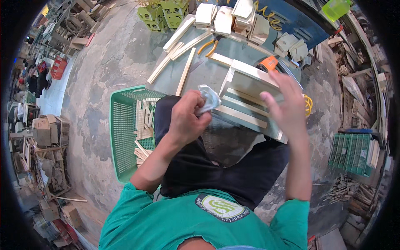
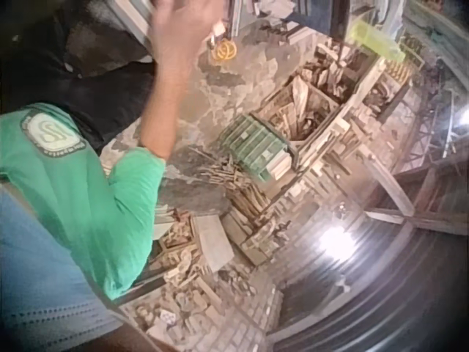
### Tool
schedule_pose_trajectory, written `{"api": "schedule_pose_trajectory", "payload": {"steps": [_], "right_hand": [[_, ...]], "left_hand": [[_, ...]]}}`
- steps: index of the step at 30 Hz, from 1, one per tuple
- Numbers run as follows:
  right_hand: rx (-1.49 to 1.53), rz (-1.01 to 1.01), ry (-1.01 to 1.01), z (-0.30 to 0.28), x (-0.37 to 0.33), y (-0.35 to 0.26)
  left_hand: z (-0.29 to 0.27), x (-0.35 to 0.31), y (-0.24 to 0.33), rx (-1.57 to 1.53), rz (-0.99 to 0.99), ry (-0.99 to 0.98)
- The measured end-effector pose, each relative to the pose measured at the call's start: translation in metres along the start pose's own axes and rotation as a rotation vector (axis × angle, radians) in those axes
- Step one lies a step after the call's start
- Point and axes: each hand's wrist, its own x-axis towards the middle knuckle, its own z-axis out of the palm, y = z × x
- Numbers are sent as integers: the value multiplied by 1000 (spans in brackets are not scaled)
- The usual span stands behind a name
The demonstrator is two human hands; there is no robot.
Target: Apply glue and use a nail gun to assemble wooden boards into a box structure.
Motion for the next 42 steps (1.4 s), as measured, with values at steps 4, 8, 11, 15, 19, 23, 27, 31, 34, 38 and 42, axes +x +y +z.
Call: {"api": "schedule_pose_trajectory", "payload": {"steps": [4,8,11,15,19,23,27,31,34,38,42], "right_hand": [[608,263,12,44,-34,-76],[1103,503,224,84,-52,-95],[1295,674,413,88,-42,-83],[1019,687,272,75,-12,-62],[680,511,196,74,9,-53],[323,335,97,69,21,-51],[175,208,57,66,31,-54],[125,146,36,66,35,-52],[106,180,11,62,37,-54],[81,170,-2,61,39,-55],[58,140,-11,63,41,-58]], "left_hand": [[9,-10,35,-151,51,-60],[28,-13,44,-248,125,-134],[20,-8,45,-258,184,-155],[7,-12,16,-220,29,-157],[-12,-9,-15,-121,-12,-76],[-25,-14,-39,-134,-96,-28],[-29,-22,-55,-113,-194,-36],[-29,-23,-59,-123,-192,-49],[-29,-21,-58,-118,-193,-65],[-29,-21,-59,-128,-191,-65],[-30,-23,-62,-110,-180,-60]]}}
